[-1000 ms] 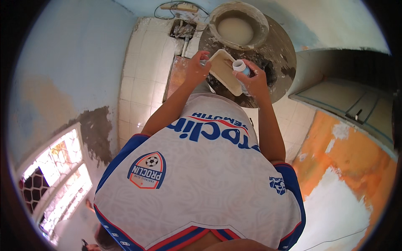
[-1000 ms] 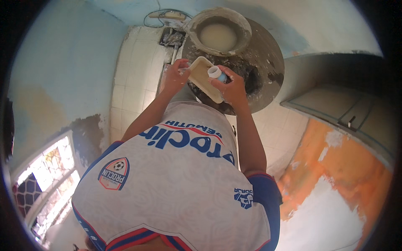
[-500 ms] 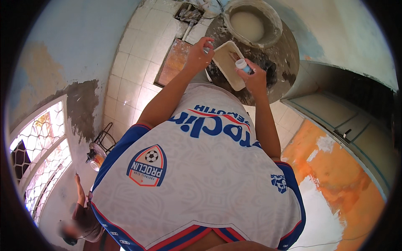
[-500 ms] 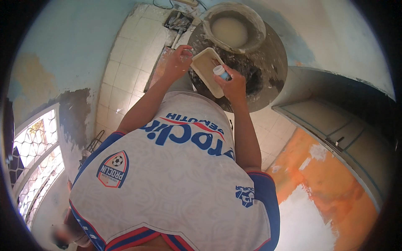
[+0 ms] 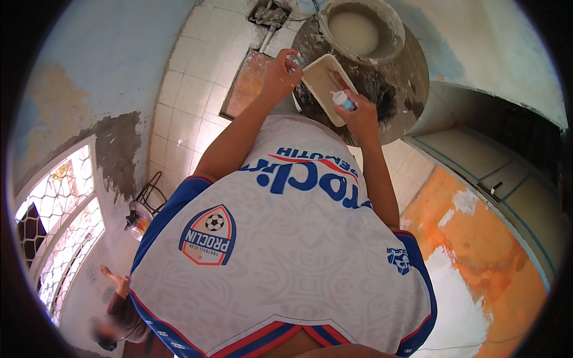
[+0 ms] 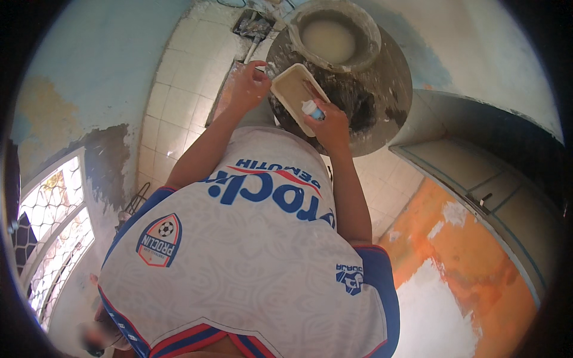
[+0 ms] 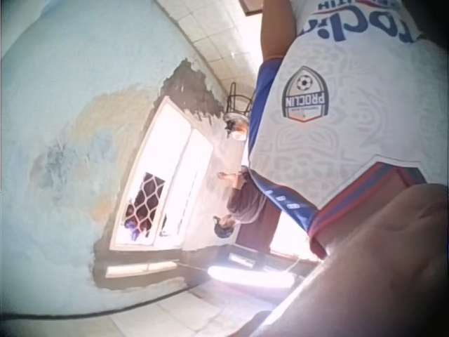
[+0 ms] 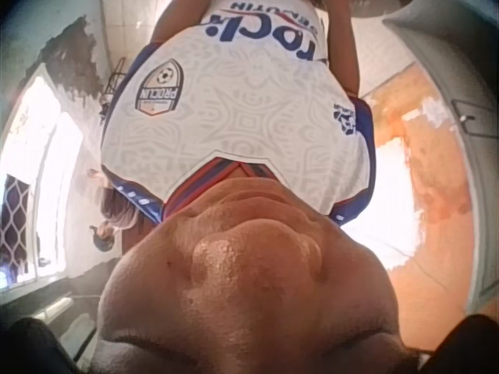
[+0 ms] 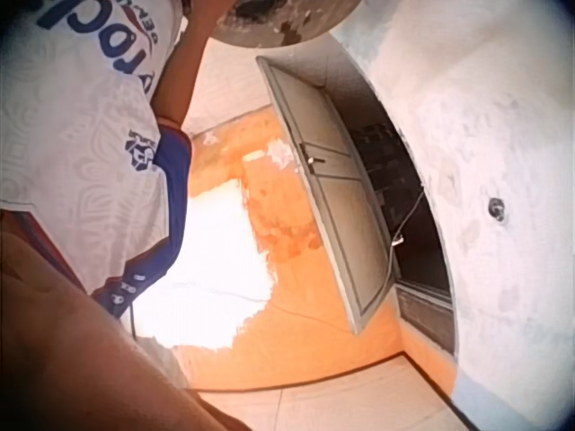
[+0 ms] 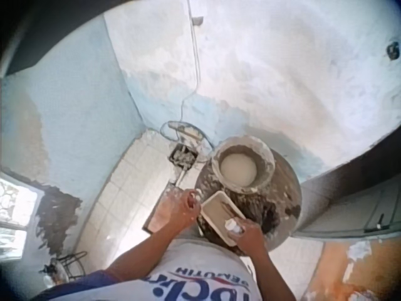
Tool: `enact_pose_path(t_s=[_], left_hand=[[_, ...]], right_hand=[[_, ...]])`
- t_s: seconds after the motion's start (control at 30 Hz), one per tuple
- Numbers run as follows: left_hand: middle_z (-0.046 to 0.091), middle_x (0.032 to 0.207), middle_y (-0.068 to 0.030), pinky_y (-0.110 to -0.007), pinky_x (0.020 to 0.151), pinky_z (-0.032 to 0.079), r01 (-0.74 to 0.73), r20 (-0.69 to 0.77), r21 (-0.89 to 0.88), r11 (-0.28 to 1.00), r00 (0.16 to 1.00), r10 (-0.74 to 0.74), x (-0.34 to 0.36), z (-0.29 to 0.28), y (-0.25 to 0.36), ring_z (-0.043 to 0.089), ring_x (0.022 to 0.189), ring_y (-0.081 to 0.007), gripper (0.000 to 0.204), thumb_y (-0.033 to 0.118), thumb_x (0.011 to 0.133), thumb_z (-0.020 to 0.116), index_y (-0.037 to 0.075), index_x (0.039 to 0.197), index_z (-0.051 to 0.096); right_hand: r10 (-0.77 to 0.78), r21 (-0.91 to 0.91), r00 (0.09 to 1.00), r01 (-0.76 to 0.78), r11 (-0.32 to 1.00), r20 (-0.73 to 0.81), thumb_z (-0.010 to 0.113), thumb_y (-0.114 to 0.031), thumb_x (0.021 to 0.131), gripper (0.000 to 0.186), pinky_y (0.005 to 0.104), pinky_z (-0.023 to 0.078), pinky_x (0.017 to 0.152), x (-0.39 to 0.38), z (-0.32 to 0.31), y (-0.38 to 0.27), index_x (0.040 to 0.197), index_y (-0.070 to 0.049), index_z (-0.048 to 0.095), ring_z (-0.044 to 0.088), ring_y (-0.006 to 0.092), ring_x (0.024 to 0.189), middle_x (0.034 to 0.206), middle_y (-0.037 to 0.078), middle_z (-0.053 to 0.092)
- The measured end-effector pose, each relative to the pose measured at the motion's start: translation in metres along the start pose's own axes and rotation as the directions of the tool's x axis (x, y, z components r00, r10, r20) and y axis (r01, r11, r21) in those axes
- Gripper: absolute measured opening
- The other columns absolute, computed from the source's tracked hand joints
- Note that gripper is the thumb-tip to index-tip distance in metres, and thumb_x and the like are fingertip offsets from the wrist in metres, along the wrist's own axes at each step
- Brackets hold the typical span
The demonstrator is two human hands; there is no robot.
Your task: The person scrapes white plaster from a plastic container with a spatula and applies it to a wall.
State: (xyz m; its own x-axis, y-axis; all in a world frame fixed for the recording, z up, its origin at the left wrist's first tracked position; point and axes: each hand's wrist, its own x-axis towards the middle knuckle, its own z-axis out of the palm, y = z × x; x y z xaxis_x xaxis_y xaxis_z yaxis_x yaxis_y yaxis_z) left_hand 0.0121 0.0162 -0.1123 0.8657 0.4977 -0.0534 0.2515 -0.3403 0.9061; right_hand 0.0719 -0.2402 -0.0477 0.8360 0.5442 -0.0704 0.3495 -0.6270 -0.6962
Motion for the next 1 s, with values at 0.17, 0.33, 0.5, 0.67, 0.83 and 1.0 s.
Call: enact_pose_path(t_s=[0.17, 0.33, 0.5, 0.67, 0.83, 1.0], left_hand=[[0.073, 0.087, -0.0057, -0.038, 0.073, 0.055, 0.008, -0.009, 0.022, 1.0, 1.0, -0.008, 0.001, 0.0, 0.0, 0.069, 0.078, -0.0225, 0.046, 0.02, 0.081, 0.073, 0.012, 0.124, 0.062], [0.073, 0.091, -0.0076, -0.039, 0.077, 0.056, 0.008, -0.018, -0.007, 1.0, 1.0, -0.008, 0.0, 0.001, -0.002, 0.07, 0.084, -0.024, 0.054, 0.021, 0.082, 0.073, 0.011, 0.132, 0.056], [0.071, 0.094, -0.0104, -0.04, 0.08, 0.056, 0.027, -0.021, -0.078, 0.997, 0.999, -0.028, -0.001, -0.001, -0.001, 0.07, 0.089, -0.0253, 0.062, 0.021, 0.083, 0.072, 0.008, 0.139, 0.048], [0.069, 0.099, -0.0121, -0.04, 0.081, 0.055, 0.021, -0.017, -0.096, 0.995, 1.0, -0.023, -0.005, -0.002, -0.001, 0.068, 0.089, -0.0248, 0.072, 0.018, 0.083, 0.074, 0.005, 0.145, 0.04], [0.063, 0.112, -0.0154, -0.04, 0.079, 0.055, -0.009, -0.09, -0.15, 0.989, 0.996, -0.004, -0.015, 0.001, 0.005, 0.065, 0.092, -0.0238, 0.083, 0.018, 0.083, 0.074, 0.005, 0.152, 0.029], [0.06, 0.115, -0.0167, -0.04, 0.078, 0.054, -0.026, -0.106, -0.171, 0.985, 0.994, 0.008, -0.023, 0.001, 0.011, 0.064, 0.095, -0.0233, 0.087, 0.016, 0.083, 0.075, 0.005, 0.154, 0.026]], right_hand=[[-0.019, -0.036, 1.0, 0.019, 0.999, 0.002, 0.086, -0.026, 0.073, 0.055, 0.0401, 0.056, 0.089, -0.001, 0.003, 0.003, 0.119, 0.001, 0.073, 0.072, 0.0348, 0.099, 0.111, 0.021, 0.073], [0.032, 0.004, 0.999, -0.032, 0.999, 0.011, 0.087, -0.026, 0.073, 0.055, 0.0402, 0.056, 0.09, -0.001, -0.002, -0.004, 0.12, 0.001, 0.073, 0.073, 0.0348, 0.1, 0.112, 0.021, 0.073], [0.009, 0.002, 1.0, -0.009, 1.0, -0.019, 0.087, -0.021, 0.075, 0.054, 0.0352, 0.056, 0.085, -0.004, -0.003, -0.002, 0.121, 0.003, 0.072, 0.075, 0.0296, 0.093, 0.106, 0.02, 0.075], [0.041, 0.03, 0.999, -0.041, 0.999, -0.011, 0.086, -0.025, 0.074, 0.055, 0.0408, 0.056, 0.089, -0.007, -0.004, 0.0, 0.12, 0.001, 0.073, 0.072, 0.036, 0.098, 0.109, 0.022, 0.073], [0.085, 0.163, 0.996, -0.081, 0.983, -0.016, 0.085, -0.02, 0.077, 0.051, 0.0352, 0.055, 0.088, -0.012, -0.007, -0.001, 0.121, 0.002, 0.072, 0.072, 0.025, 0.096, 0.109, 0.018, 0.075], [0.229, 0.407, 0.973, -0.216, 0.887, 0.019, 0.084, -0.014, 0.082, 0.047, 0.0297, 0.054, 0.086, -0.01, -0.021, -0.018, 0.124, 0.002, 0.071, 0.067, 0.0118, 0.094, 0.107, 0.007, 0.075]])
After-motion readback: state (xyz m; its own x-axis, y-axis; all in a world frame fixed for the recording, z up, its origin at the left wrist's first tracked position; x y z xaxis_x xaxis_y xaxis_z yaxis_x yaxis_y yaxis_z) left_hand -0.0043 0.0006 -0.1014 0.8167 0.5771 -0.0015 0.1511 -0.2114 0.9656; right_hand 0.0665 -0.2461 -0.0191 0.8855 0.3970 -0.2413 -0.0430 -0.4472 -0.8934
